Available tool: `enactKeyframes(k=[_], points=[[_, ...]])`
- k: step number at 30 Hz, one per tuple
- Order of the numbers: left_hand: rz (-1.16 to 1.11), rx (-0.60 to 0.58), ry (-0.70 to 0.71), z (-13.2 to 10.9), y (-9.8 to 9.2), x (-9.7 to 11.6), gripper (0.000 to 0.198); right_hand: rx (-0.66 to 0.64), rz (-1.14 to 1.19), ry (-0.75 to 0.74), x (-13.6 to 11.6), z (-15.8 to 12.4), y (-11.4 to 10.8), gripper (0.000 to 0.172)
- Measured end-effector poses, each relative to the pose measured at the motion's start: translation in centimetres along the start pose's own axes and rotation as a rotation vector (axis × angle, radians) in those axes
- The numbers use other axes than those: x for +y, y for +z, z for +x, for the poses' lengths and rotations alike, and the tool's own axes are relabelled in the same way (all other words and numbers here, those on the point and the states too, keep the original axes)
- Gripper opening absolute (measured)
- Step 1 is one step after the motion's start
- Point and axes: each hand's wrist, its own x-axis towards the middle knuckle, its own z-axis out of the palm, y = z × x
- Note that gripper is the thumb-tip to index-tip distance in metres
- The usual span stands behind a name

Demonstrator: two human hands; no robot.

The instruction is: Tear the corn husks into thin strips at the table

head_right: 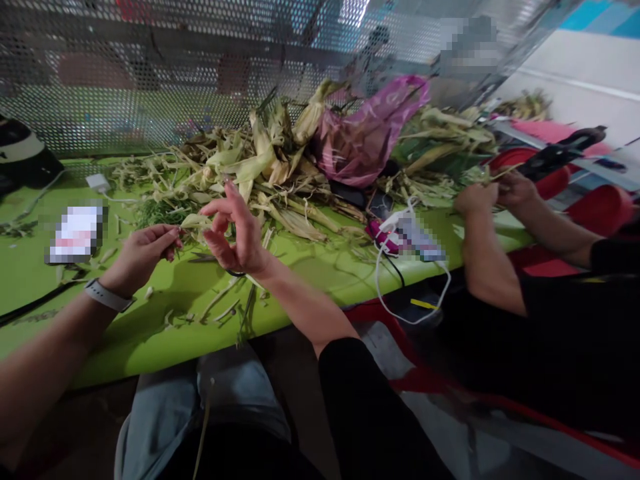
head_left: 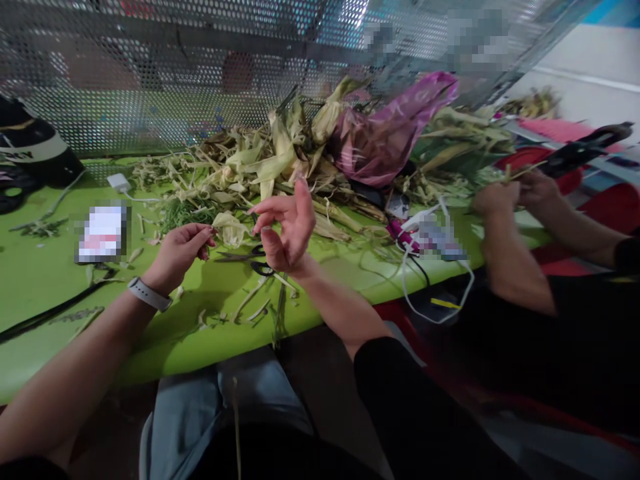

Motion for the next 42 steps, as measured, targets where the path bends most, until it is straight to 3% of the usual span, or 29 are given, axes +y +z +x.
enactKeyframes(k=[4,8,13,16,20,25,28,31,36,40,42], points=[[-0.020,-0.009,-0.008,0.0,0.0,0.1,0.019,-0.132,-0.073,0.302,0.3,0.6,0.0,0.051],[-0.079,0.001,-0.025,0.1,0.0,0.1,0.020,-0.294,-0.060,0.506,0.5,1.1,0.3,0.035],[-0.119,-0.002,0.000,0.0,0.1,0.0,0.020,-0.477,0.376,0.942,0.4,0.1,2.2,0.035],[-0.108,0.014,0.014,0.0,0.1,0.0,0.020,-0.485,0.507,1.047,0.6,-0.5,3.0,0.039],[-0.105,0.028,0.029,0.1,0.0,0.0,0.021,-0.547,0.426,0.979,0.9,-0.4,2.8,0.026],[-0.085,0.040,0.065,0.1,0.0,-0.1,0.018,-0.593,0.140,0.586,0.2,-0.1,1.8,0.022],[-0.100,0.076,0.081,0.0,0.2,-0.5,0.013,-0.635,0.068,0.480,-0.4,0.0,1.7,0.025],[-0.170,0.110,0.066,0.1,0.4,-0.9,0.012,-0.613,0.029,0.427,-0.9,-0.1,1.8,0.028],[-0.348,0.075,-0.040,0.0,0.1,-1.4,0.020,-0.452,-0.160,0.424,-1.6,-0.5,2.1,0.035],[-0.428,0.070,-0.093,-0.1,0.3,-1.4,0.024,-0.552,-0.219,0.337,-1.6,-1.1,2.5,0.027],[-0.465,0.080,-0.112,-0.1,0.4,-1.4,0.024,-0.612,-0.269,0.355,-1.4,-1.4,2.9,0.031]])
